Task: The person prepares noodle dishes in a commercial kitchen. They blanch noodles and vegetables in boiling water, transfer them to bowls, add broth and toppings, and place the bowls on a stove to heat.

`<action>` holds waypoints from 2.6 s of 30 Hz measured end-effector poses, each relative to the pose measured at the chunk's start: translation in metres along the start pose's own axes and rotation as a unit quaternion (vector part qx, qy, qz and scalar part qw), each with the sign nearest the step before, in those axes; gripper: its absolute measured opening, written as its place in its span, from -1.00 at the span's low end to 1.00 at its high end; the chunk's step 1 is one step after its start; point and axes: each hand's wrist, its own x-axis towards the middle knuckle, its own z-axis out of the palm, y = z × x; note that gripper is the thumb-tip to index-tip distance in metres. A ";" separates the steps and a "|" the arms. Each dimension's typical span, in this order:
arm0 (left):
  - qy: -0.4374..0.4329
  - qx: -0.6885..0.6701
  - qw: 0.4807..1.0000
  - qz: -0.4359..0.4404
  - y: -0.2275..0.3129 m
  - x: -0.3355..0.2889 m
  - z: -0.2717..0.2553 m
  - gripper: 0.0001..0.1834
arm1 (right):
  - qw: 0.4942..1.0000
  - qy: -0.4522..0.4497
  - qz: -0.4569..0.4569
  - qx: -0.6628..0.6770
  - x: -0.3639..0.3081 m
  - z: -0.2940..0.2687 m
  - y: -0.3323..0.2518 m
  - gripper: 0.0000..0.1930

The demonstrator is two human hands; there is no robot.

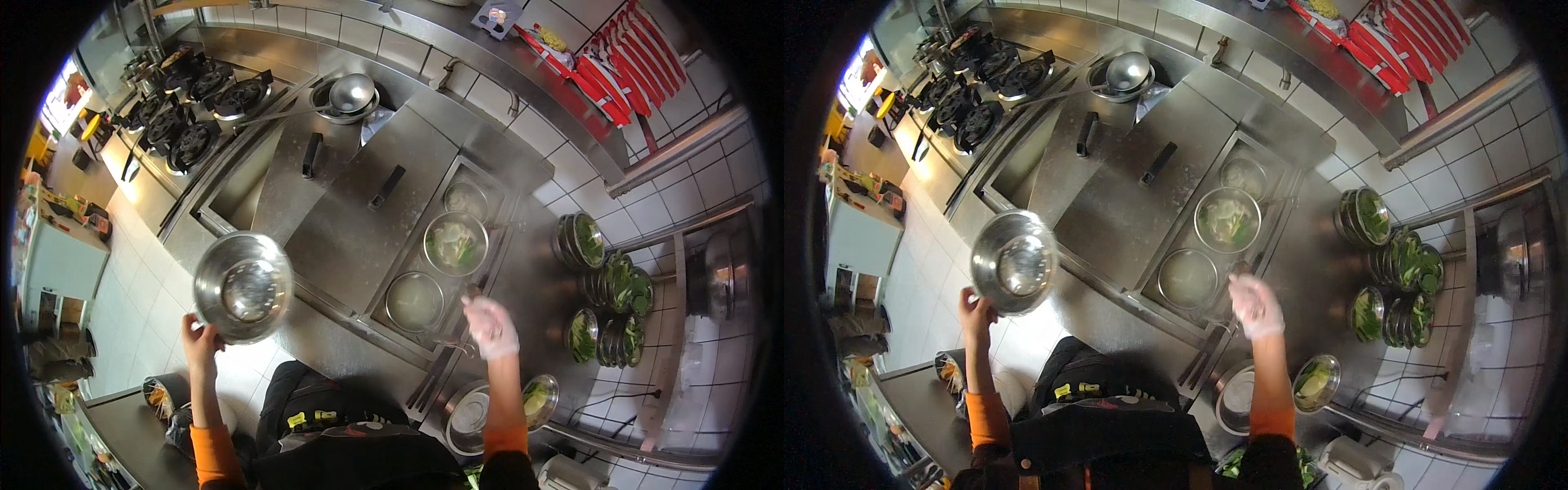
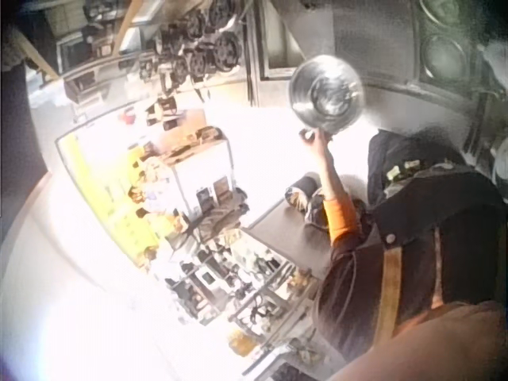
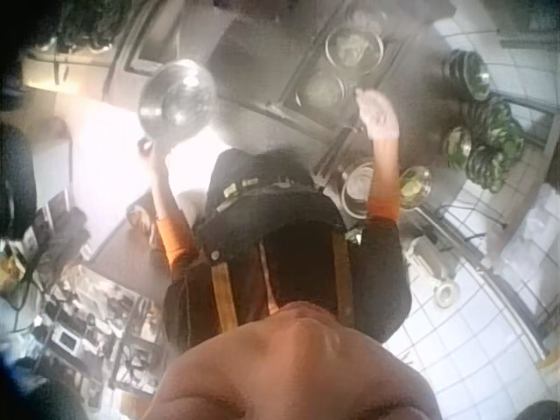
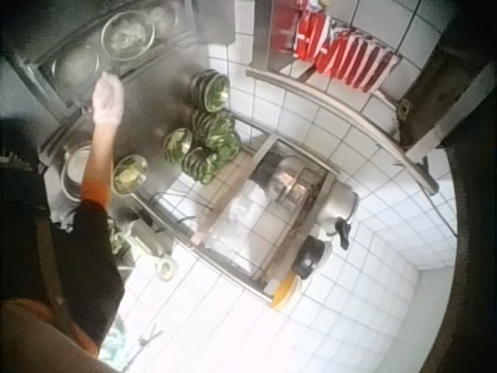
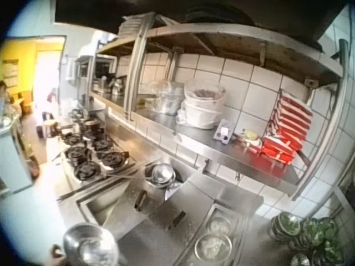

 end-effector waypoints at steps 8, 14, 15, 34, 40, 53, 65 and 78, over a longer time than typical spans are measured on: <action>0.034 -0.233 0.971 -0.044 -0.033 0.038 -0.068 -0.83 | 0.996 0.071 -0.058 0.012 0.004 0.041 0.016 -0.76; 0.036 -0.256 0.966 0.007 -0.034 0.048 -0.091 -0.88 | 0.967 0.056 -0.099 0.227 0.037 -0.003 -0.028 -0.49; 0.032 -0.254 0.967 0.002 -0.034 0.048 -0.094 -0.88 | 0.964 0.078 -0.116 0.228 0.046 -0.007 -0.034 -0.45; 0.009 -0.254 0.967 -0.034 -0.011 0.045 -0.093 -0.89 | 0.983 0.052 -0.177 -0.012 -0.011 0.031 0.041 -0.79; 0.006 -0.235 0.972 -0.019 -0.011 0.044 -0.094 -0.90 | 0.916 0.131 -0.204 -0.321 -0.028 0.001 0.044 -0.78; 0.026 -0.238 0.971 0.009 -0.003 0.025 -0.092 -0.87 | 0.676 0.402 -0.269 -0.556 -0.028 -0.059 0.002 -0.57; 0.011 -0.242 0.970 -0.029 0.009 0.015 -0.038 -0.65 | 0.068 0.278 0.194 -0.938 -0.004 -0.057 0.150 -0.31; -0.032 -0.288 0.957 -0.026 -0.003 0.010 -0.003 -0.65 | 0.137 0.371 0.161 -0.904 -0.015 -0.057 0.151 -0.57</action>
